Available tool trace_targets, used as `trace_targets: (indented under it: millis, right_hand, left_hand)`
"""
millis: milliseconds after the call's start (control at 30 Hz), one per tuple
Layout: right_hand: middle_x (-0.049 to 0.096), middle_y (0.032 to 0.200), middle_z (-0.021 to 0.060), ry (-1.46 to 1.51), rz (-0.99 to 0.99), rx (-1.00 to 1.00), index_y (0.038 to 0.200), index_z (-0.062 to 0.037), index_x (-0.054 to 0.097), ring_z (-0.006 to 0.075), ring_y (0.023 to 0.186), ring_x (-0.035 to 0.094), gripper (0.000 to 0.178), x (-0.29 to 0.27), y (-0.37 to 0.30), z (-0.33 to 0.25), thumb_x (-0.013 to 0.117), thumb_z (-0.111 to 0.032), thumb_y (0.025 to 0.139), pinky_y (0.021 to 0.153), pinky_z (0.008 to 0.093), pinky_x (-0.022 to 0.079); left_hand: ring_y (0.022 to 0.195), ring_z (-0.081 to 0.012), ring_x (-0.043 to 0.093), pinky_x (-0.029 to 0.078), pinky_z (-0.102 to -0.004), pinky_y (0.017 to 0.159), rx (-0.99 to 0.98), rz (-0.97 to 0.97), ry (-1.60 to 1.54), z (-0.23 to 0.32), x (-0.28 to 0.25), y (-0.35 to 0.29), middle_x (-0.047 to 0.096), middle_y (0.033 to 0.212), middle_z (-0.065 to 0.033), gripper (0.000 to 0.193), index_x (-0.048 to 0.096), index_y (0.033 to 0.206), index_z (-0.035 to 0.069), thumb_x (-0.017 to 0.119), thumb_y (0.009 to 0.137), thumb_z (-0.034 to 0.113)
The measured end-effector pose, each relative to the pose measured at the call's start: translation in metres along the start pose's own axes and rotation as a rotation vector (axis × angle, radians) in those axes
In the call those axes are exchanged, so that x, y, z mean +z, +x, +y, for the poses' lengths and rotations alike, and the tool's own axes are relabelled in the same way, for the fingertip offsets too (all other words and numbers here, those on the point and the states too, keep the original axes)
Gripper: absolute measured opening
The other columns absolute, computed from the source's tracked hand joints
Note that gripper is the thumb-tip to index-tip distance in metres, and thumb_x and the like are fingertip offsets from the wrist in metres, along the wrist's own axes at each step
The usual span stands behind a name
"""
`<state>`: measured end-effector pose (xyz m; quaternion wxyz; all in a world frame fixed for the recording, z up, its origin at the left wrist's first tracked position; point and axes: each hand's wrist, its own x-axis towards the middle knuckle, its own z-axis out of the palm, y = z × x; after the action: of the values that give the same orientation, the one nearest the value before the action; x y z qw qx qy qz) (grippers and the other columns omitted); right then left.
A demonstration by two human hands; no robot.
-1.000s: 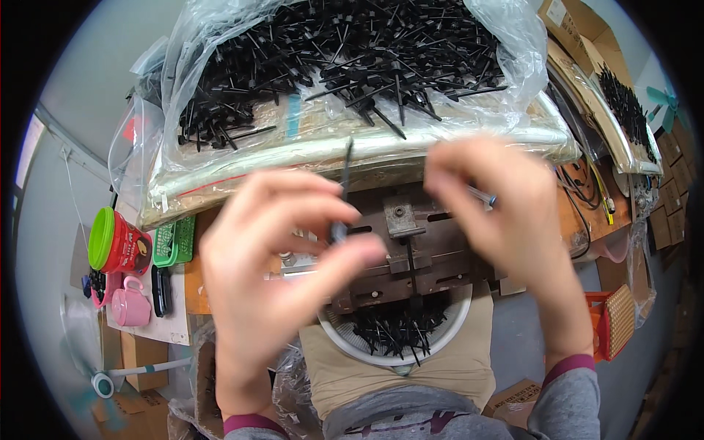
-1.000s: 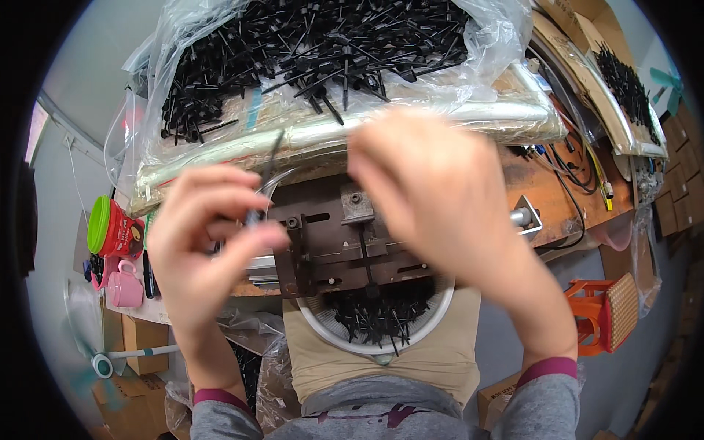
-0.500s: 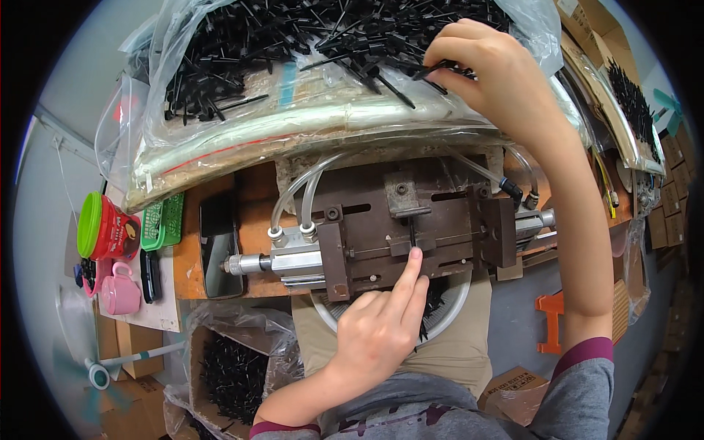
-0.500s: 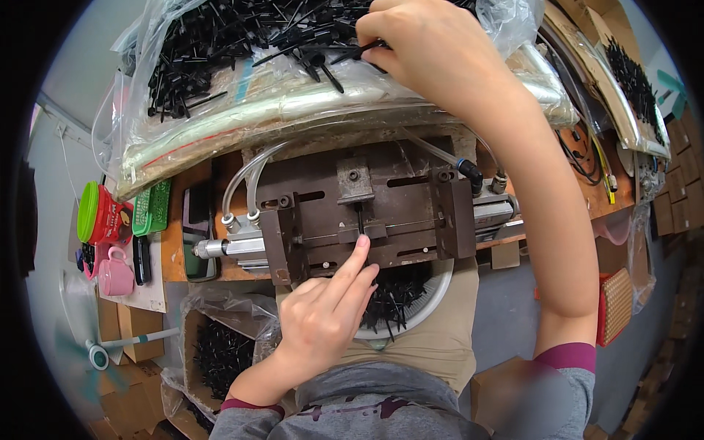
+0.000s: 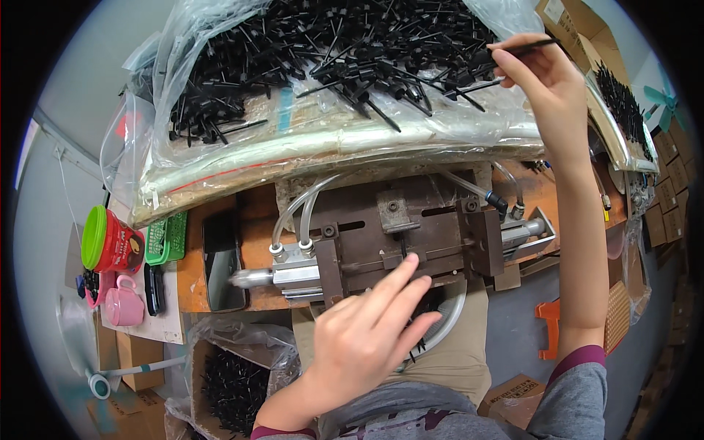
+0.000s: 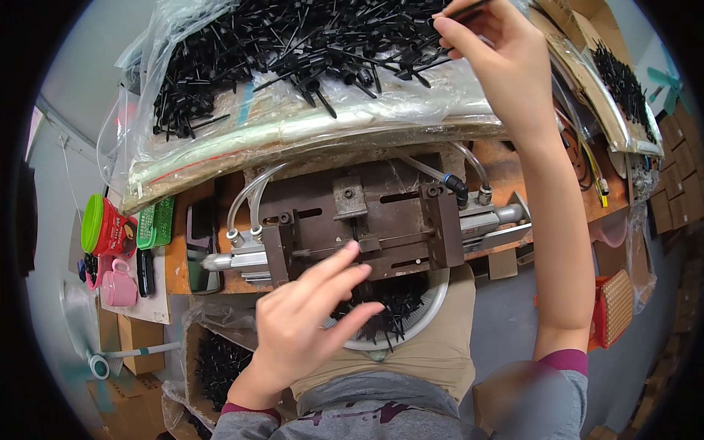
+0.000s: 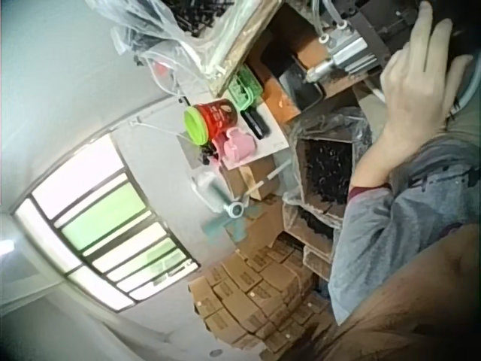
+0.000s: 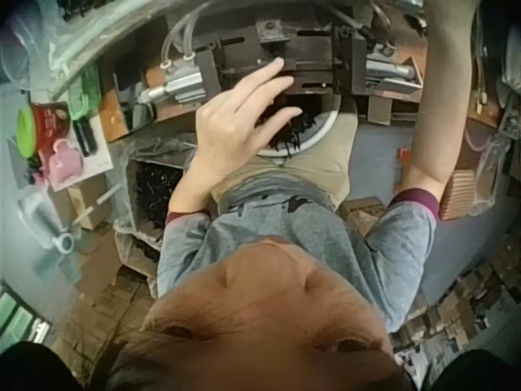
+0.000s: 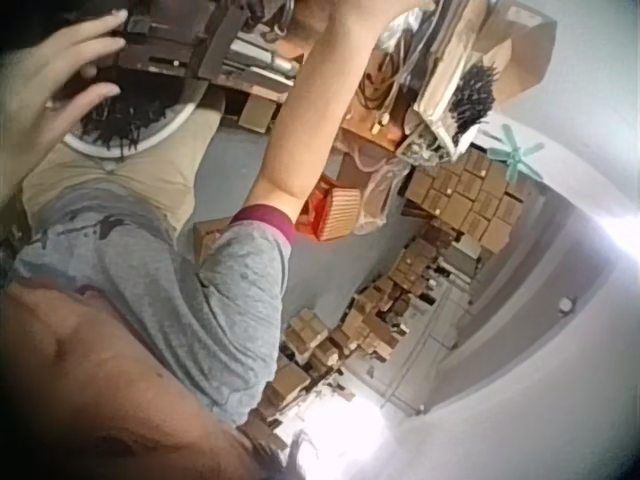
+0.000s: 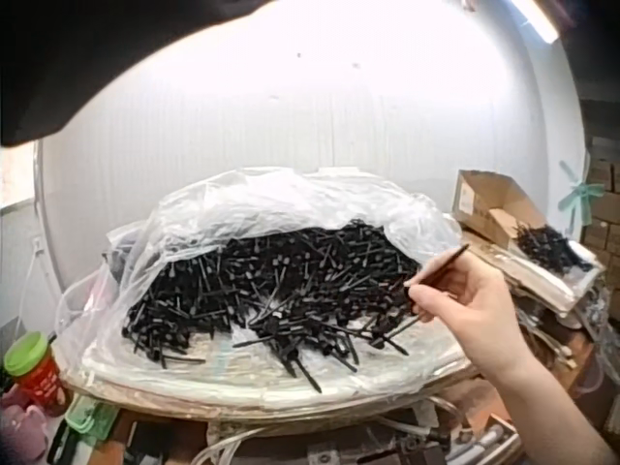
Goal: The recorder is manually assembling plastic components at a workbench, repeatedly inserting small black parts into a pneumatic or manual press/jig and then removing the joined piece.
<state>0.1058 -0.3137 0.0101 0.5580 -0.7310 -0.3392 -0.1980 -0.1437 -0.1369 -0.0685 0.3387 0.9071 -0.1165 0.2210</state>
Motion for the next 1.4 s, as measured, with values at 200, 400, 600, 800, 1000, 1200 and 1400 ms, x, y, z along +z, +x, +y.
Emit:
trace_targets:
  millis: [200, 400, 600, 800, 1000, 1200, 1400]
  right_hand:
    - [0.071, 0.090, 0.0087, 0.638, -0.545, 0.547, 0.105, 0.0012, 0.066, 0.0133, 0.072, 0.069, 0.020, 0.028, -0.066, -0.059, 0.073, -0.008, 0.090, 0.066, 0.0259, 0.058]
    - [0.070, 0.083, 0.0080, 0.826, -0.651, 0.881, 0.110, 0.0051, 0.064, 0.0129, 0.073, 0.070, 0.023, 0.034, -0.110, -0.066, 0.072, -0.006, 0.092, 0.068, 0.0239, 0.058]
    - [0.073, 0.085, 0.0157, 0.620, -0.425, 0.752, 0.110, 0.0088, 0.063, 0.0138, 0.066, 0.070, 0.021, 0.020, -0.125, -0.066, 0.068, 0.000, 0.092, 0.057, 0.0215, 0.055]
    - [0.073, 0.085, 0.0181, 0.564, -0.332, 0.804, 0.104, 0.0063, 0.060, 0.0160, 0.062, 0.070, 0.016, 0.009, -0.135, -0.070, 0.060, -0.009, 0.099, 0.054, 0.0232, 0.056]
    - [0.072, 0.089, 0.0175, 0.548, -0.305, 0.721, 0.103, 0.0059, 0.061, 0.0163, 0.064, 0.070, 0.021, 0.010, -0.143, -0.068, 0.056, -0.015, 0.103, 0.054, 0.0235, 0.055]
    - [0.068, 0.091, 0.0145, 0.625, -0.302, 0.769, 0.103, 0.0054, 0.062, 0.0162, 0.066, 0.070, 0.022, 0.007, -0.140, -0.065, 0.056, -0.016, 0.103, 0.055, 0.0242, 0.056]
    - [0.068, 0.089, 0.0116, 0.665, -0.441, 0.803, 0.110, 0.0052, 0.063, 0.0145, 0.066, 0.069, 0.021, 0.026, -0.118, -0.080, 0.059, -0.013, 0.101, 0.052, 0.0237, 0.054]
  left_hand:
    - [0.106, -0.0265, 0.070, 0.060, -0.0332, 0.083, -0.127, 0.336, -0.188, 0.009, -0.024, 0.020, 0.067, 0.124, -0.0200, 0.045, 0.070, 0.116, -0.002, 0.083, 0.074, 0.000]
    - [0.095, -0.0227, 0.071, 0.059, -0.0309, 0.080, 0.063, 0.196, -0.144, 0.010, -0.017, 0.008, 0.072, 0.111, -0.0143, 0.035, 0.076, 0.107, 0.003, 0.082, 0.073, -0.002]
    - [0.083, -0.0189, 0.066, 0.058, -0.0289, 0.068, -0.054, 0.141, -0.124, 0.015, -0.014, -0.014, 0.065, 0.096, -0.0081, 0.042, 0.076, 0.106, 0.004, 0.087, 0.066, -0.002]
    - [0.065, -0.0158, 0.066, 0.052, -0.0262, 0.058, 0.011, 0.008, 0.212, -0.011, 0.027, -0.032, 0.068, 0.124, -0.0154, 0.030, 0.073, 0.099, 0.002, 0.082, 0.071, 0.007]
    - [0.058, -0.0144, 0.063, 0.048, -0.0252, 0.055, 0.046, -0.014, 0.309, -0.010, 0.032, -0.020, 0.069, 0.124, -0.0129, 0.029, 0.073, 0.098, 0.005, 0.081, 0.072, 0.013]
    - [0.065, -0.0152, 0.067, 0.053, -0.0259, 0.059, -0.018, -0.102, 0.248, -0.005, 0.023, -0.015, 0.070, 0.122, -0.0130, 0.032, 0.073, 0.101, 0.004, 0.083, 0.072, 0.010]
    - [0.083, -0.0213, 0.072, 0.060, -0.0294, 0.074, 0.013, 0.142, -0.263, 0.013, -0.003, -0.006, 0.073, 0.103, -0.0138, 0.041, 0.074, 0.106, 0.002, 0.088, 0.068, 0.003]
